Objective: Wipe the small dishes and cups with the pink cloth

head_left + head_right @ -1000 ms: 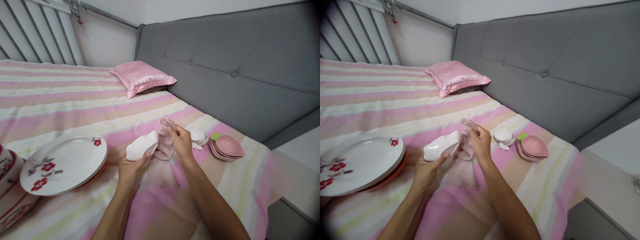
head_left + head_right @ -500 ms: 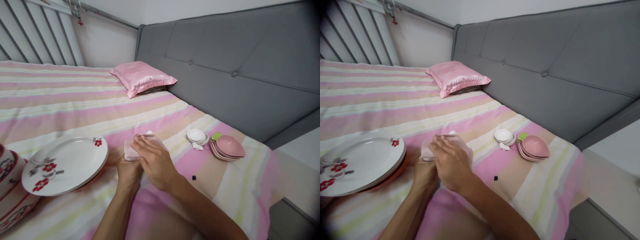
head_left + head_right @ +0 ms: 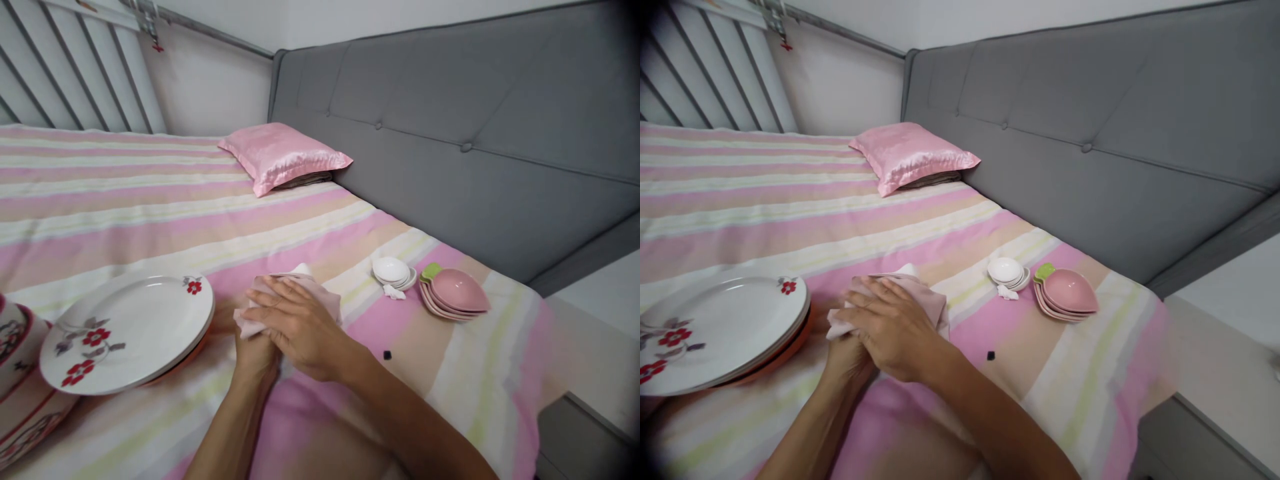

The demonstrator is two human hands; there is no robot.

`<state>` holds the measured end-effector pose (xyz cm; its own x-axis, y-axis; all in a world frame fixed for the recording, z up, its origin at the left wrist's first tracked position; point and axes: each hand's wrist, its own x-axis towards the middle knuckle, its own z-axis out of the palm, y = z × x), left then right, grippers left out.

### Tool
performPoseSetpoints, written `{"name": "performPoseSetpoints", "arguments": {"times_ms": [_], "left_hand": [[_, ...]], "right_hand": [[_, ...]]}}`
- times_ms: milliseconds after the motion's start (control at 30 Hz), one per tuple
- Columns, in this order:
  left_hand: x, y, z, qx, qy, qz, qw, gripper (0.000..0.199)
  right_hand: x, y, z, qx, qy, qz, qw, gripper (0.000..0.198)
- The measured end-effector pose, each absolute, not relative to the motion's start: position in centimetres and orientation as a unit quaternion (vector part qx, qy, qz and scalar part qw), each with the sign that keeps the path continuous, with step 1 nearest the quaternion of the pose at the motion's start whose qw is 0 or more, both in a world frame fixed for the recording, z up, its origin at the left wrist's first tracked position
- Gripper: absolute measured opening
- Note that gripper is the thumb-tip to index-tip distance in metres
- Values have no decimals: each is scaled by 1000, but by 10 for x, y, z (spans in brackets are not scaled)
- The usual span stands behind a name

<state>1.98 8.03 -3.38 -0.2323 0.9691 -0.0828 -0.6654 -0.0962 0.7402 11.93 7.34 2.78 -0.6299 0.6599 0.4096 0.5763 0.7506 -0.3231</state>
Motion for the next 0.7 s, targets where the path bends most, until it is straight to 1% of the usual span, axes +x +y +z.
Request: {"name": "performPoseSetpoints", "arguments": {"times_ms": [167,300,400,500,700], "left_hand": [[22,83,-22,229,365,701,568,32],[22,83,-14,200,330,691,611,37],[21,83,-10,151,296,689,644,39],[18,85,-9,96,259,678,681,41],[11,90,-15,-15,155,641,752,35]], "right_hand": [[133,84,29,-389,-871,91,286,37],[141,91,27,-417,-844,102,321,38],[143,95,23,-429,-820,116,361,39],[140,98,18,-428,-810,119,382,42],[133,101,7,-438,-795,107,406,47]]}}
